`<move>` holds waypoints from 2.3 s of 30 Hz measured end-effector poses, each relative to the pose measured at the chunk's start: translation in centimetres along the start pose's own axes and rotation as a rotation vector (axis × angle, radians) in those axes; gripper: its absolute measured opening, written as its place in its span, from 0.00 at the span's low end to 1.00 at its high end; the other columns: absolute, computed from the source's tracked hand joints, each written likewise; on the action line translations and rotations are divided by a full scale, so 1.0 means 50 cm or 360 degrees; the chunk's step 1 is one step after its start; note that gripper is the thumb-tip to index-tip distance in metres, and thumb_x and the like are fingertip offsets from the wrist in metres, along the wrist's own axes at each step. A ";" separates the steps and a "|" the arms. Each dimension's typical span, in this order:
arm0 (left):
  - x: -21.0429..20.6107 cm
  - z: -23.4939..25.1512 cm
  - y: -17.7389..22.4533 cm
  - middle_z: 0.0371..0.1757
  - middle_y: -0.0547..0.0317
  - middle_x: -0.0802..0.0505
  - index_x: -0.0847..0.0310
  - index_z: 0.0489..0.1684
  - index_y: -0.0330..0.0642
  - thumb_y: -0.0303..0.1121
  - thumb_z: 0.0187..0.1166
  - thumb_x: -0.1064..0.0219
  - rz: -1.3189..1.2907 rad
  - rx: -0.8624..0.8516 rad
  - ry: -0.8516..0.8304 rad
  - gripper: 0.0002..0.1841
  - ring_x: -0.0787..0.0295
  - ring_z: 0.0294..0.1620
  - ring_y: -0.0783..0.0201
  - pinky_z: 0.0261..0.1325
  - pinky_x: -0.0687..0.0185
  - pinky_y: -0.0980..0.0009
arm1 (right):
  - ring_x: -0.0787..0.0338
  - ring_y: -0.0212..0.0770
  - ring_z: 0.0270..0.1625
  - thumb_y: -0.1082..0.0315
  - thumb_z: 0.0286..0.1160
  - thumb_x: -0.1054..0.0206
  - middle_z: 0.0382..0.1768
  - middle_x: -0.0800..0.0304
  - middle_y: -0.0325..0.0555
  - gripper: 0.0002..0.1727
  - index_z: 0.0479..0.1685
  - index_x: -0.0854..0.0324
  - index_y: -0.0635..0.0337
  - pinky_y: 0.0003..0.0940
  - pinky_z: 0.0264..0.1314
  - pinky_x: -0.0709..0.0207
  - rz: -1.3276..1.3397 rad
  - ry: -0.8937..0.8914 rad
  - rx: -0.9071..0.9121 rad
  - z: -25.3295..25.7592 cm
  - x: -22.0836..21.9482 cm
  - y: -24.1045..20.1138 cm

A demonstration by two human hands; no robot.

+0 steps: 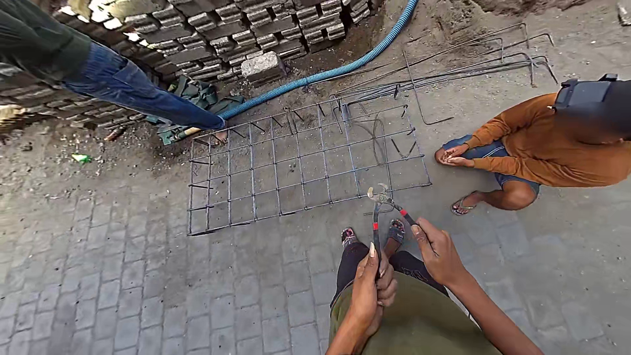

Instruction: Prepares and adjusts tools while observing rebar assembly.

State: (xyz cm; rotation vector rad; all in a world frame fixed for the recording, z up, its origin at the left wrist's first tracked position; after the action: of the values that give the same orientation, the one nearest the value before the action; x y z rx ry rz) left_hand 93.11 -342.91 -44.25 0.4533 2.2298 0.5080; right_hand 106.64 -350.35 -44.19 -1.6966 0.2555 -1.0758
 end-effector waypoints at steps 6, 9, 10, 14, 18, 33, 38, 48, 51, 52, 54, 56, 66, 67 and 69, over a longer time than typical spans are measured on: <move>-0.015 -0.072 0.017 0.09 0.76 0.36 0.32 0.18 0.54 0.46 0.95 0.66 0.0072 0.0268 -0.0025 0.28 0.46 0.06 0.82 0.10 0.51 0.85 | 0.26 0.39 0.12 0.45 0.93 0.58 0.09 0.31 0.40 0.33 0.23 0.21 0.57 0.35 0.14 0.36 -0.0540 0.0190 0.0558 0.003 0.093 -0.042; -0.003 -0.094 0.042 0.10 0.77 0.36 0.32 0.19 0.53 0.45 0.95 0.67 0.0079 0.0250 -0.0032 0.27 0.47 0.06 0.82 0.10 0.51 0.86 | 0.27 0.37 0.12 0.45 0.93 0.58 0.09 0.33 0.39 0.32 0.26 0.22 0.57 0.33 0.14 0.38 -0.0492 0.0073 0.0590 0.011 0.084 -0.072; 0.003 -0.099 0.050 0.09 0.77 0.36 0.32 0.20 0.53 0.46 0.95 0.66 0.0076 0.0221 -0.0035 0.27 0.46 0.06 0.82 0.10 0.51 0.86 | 0.27 0.36 0.13 0.45 0.93 0.58 0.10 0.33 0.39 0.31 0.27 0.22 0.57 0.33 0.15 0.38 -0.0454 0.0031 0.0575 0.014 0.075 -0.081; 0.036 -0.103 0.096 0.09 0.75 0.31 0.30 0.14 0.53 0.49 0.92 0.62 0.0160 -0.0047 0.0003 0.29 0.37 0.07 0.79 0.11 0.40 0.83 | 0.34 0.26 0.14 0.45 0.92 0.56 0.12 0.37 0.31 0.28 0.29 0.23 0.55 0.25 0.18 0.42 -0.0044 -0.0256 0.0423 0.025 0.033 -0.101; 0.029 -0.109 0.152 0.07 0.77 0.36 0.35 0.08 0.54 0.44 0.94 0.63 0.0150 -0.0333 0.0121 0.31 0.46 0.05 0.82 0.09 0.52 0.85 | 0.42 0.15 0.17 0.55 0.89 0.48 0.16 0.40 0.18 0.16 0.28 0.26 0.42 0.14 0.20 0.49 0.0975 -0.0486 -0.0062 0.021 -0.020 -0.102; 0.070 -0.154 0.206 0.07 0.77 0.38 0.38 0.11 0.57 0.44 0.94 0.65 0.0628 -0.0118 -0.0002 0.29 0.46 0.05 0.81 0.10 0.50 0.84 | 0.40 0.17 0.17 0.51 0.90 0.49 0.15 0.41 0.23 0.22 0.25 0.27 0.51 0.16 0.22 0.46 0.0593 -0.0652 0.0323 0.037 -0.044 -0.160; 0.045 -0.206 0.231 0.08 0.80 0.37 0.35 0.12 0.59 0.46 0.93 0.61 0.0562 0.0106 -0.0296 0.28 0.46 0.06 0.84 0.09 0.52 0.86 | 0.38 0.19 0.18 0.52 0.93 0.50 0.15 0.38 0.31 0.25 0.26 0.26 0.59 0.18 0.22 0.48 0.0262 -0.0834 0.0655 0.048 0.008 -0.243; 0.030 -0.162 0.240 0.04 0.77 0.38 0.39 0.06 0.57 0.43 0.94 0.66 0.0089 -0.0650 0.0068 0.31 0.45 0.04 0.82 0.09 0.52 0.84 | 0.43 0.15 0.15 0.59 0.86 0.49 0.14 0.40 0.18 0.18 0.23 0.28 0.43 0.14 0.18 0.49 0.1271 -0.0246 -0.0116 0.013 -0.113 -0.259; 0.025 -0.126 0.230 0.06 0.79 0.38 0.40 0.09 0.59 0.45 0.94 0.65 0.0260 -0.0937 0.0169 0.30 0.46 0.06 0.82 0.12 0.50 0.84 | 0.42 0.17 0.15 0.61 0.89 0.55 0.14 0.40 0.19 0.18 0.25 0.30 0.45 0.15 0.20 0.45 0.1387 0.0077 -0.0236 -0.031 -0.170 -0.292; 0.034 -0.125 0.226 0.07 0.79 0.39 0.40 0.10 0.59 0.46 0.95 0.64 0.0355 -0.0939 0.0175 0.29 0.47 0.06 0.82 0.12 0.50 0.83 | 0.43 0.16 0.15 0.60 0.90 0.56 0.15 0.41 0.19 0.19 0.25 0.31 0.44 0.15 0.20 0.46 0.1427 0.0077 -0.0240 -0.039 -0.181 -0.285; 0.054 -0.118 0.247 0.06 0.79 0.38 0.39 0.10 0.58 0.44 0.94 0.66 0.0512 -0.0729 0.0141 0.29 0.47 0.06 0.82 0.11 0.51 0.84 | 0.46 0.15 0.14 0.58 0.89 0.54 0.13 0.43 0.16 0.18 0.24 0.32 0.42 0.14 0.17 0.51 0.1444 -0.0149 -0.0116 -0.005 -0.173 -0.254; 0.090 -0.133 0.257 0.06 0.79 0.38 0.40 0.10 0.58 0.41 0.93 0.65 0.0734 -0.0419 0.0074 0.28 0.48 0.06 0.82 0.11 0.52 0.84 | 0.43 0.17 0.15 0.54 0.89 0.51 0.14 0.43 0.20 0.20 0.25 0.29 0.48 0.16 0.20 0.47 0.1017 -0.0386 0.0122 0.016 -0.125 -0.201; 0.109 -0.198 0.295 0.07 0.80 0.37 0.38 0.10 0.59 0.38 0.90 0.58 0.0903 -0.0499 0.0116 0.26 0.47 0.07 0.83 0.12 0.51 0.84 | 0.39 0.19 0.17 0.50 0.93 0.50 0.14 0.39 0.29 0.28 0.21 0.28 0.56 0.18 0.22 0.48 0.0336 -0.0207 0.0648 0.043 -0.034 -0.249; 0.109 -0.187 0.298 0.06 0.80 0.38 0.39 0.08 0.59 0.38 0.90 0.58 0.0786 -0.0616 0.0169 0.26 0.47 0.06 0.83 0.12 0.52 0.84 | 0.40 0.17 0.18 0.52 0.91 0.48 0.15 0.39 0.26 0.26 0.20 0.28 0.54 0.16 0.22 0.47 0.0490 -0.0127 0.0502 0.041 -0.051 -0.244; 0.087 -0.165 0.268 0.06 0.79 0.38 0.40 0.08 0.59 0.41 0.93 0.62 0.0511 -0.0761 0.0181 0.28 0.46 0.06 0.83 0.11 0.51 0.84 | 0.42 0.16 0.16 0.58 0.88 0.50 0.15 0.41 0.20 0.20 0.21 0.30 0.47 0.15 0.21 0.48 0.1003 -0.0071 0.0134 0.012 -0.127 -0.251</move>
State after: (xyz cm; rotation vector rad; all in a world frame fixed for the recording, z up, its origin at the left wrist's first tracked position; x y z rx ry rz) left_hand 86.17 -331.11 -35.32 0.5366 2.0525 1.2273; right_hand 99.39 -340.73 -36.88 -1.4167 0.6561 -0.5687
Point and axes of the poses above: each hand's wrist, its own z-axis towards the middle knuckle, its own x-axis out of the back of the hand, y = z × x, the point moved 10 cm from there along z, towards the middle knuckle
